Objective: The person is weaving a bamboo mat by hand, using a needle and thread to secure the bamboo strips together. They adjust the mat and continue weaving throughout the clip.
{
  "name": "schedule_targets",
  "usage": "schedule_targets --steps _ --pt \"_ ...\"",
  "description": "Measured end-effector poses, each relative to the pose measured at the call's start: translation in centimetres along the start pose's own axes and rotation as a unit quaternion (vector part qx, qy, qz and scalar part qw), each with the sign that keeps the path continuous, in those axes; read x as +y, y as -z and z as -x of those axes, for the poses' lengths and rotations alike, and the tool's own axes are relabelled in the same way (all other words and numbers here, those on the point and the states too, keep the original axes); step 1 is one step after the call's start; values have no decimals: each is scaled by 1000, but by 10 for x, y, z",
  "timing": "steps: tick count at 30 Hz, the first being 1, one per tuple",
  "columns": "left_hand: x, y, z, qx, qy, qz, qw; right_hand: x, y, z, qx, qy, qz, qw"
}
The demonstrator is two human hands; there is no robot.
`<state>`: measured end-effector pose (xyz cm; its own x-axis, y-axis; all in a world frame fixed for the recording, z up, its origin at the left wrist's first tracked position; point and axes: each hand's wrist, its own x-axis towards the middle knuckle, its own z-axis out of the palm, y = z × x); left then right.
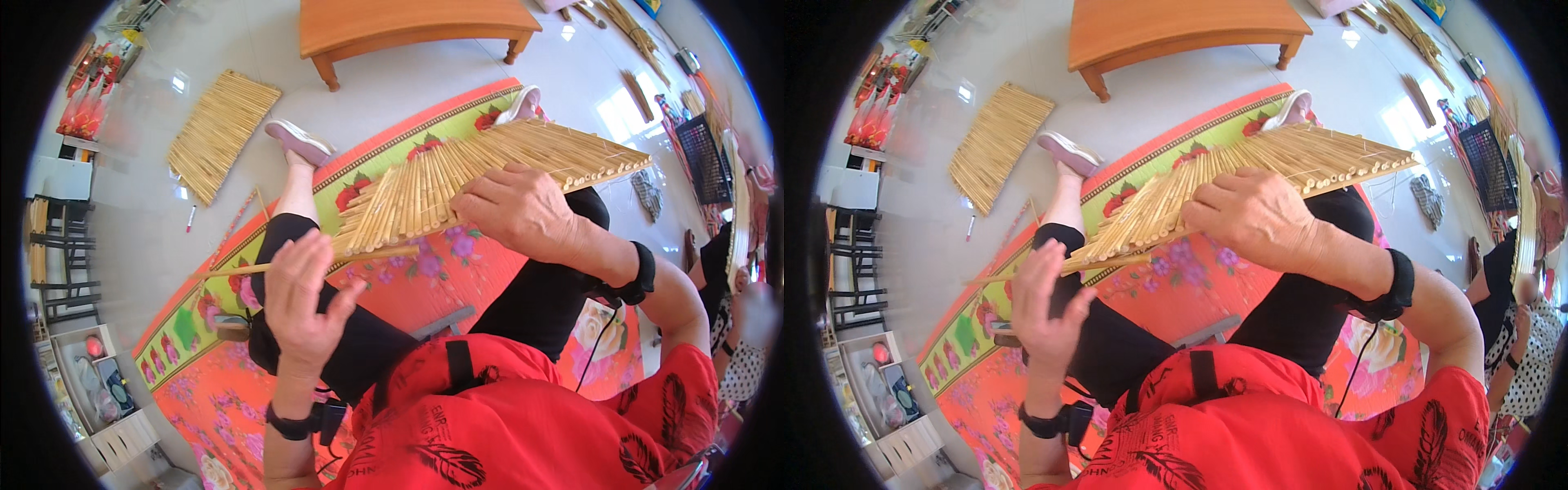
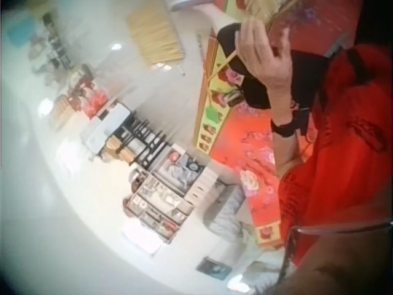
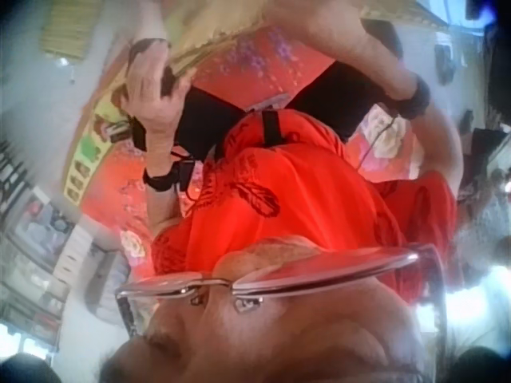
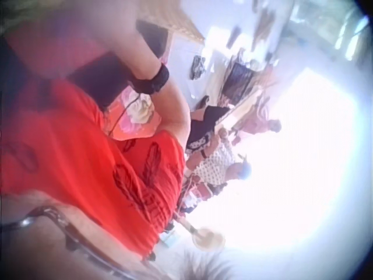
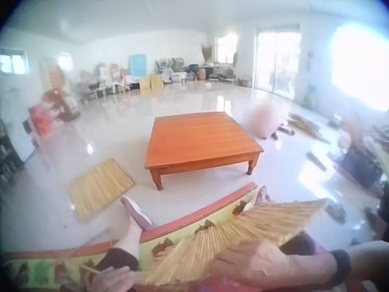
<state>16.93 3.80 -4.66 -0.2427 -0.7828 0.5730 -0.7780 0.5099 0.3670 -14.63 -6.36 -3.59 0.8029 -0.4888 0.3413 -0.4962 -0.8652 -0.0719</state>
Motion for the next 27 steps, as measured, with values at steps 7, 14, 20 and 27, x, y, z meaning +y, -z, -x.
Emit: schedule_targets --steps 7,14,20,27 --pt "-3 -16 3 99 11 -88 991 28 20 -32 -17 8 -39 999" --pt "1 -62 -20 104 -47 -147 982 27 17 -48 -50 -17 -56 997" --pt "-17 -61 -16 126 -74 -74 987 31 21 -52 -54 -19 -65 996" --pt "-27 -44 11 119 -45 7 992 27 16 -50 -74 6 -48 996"
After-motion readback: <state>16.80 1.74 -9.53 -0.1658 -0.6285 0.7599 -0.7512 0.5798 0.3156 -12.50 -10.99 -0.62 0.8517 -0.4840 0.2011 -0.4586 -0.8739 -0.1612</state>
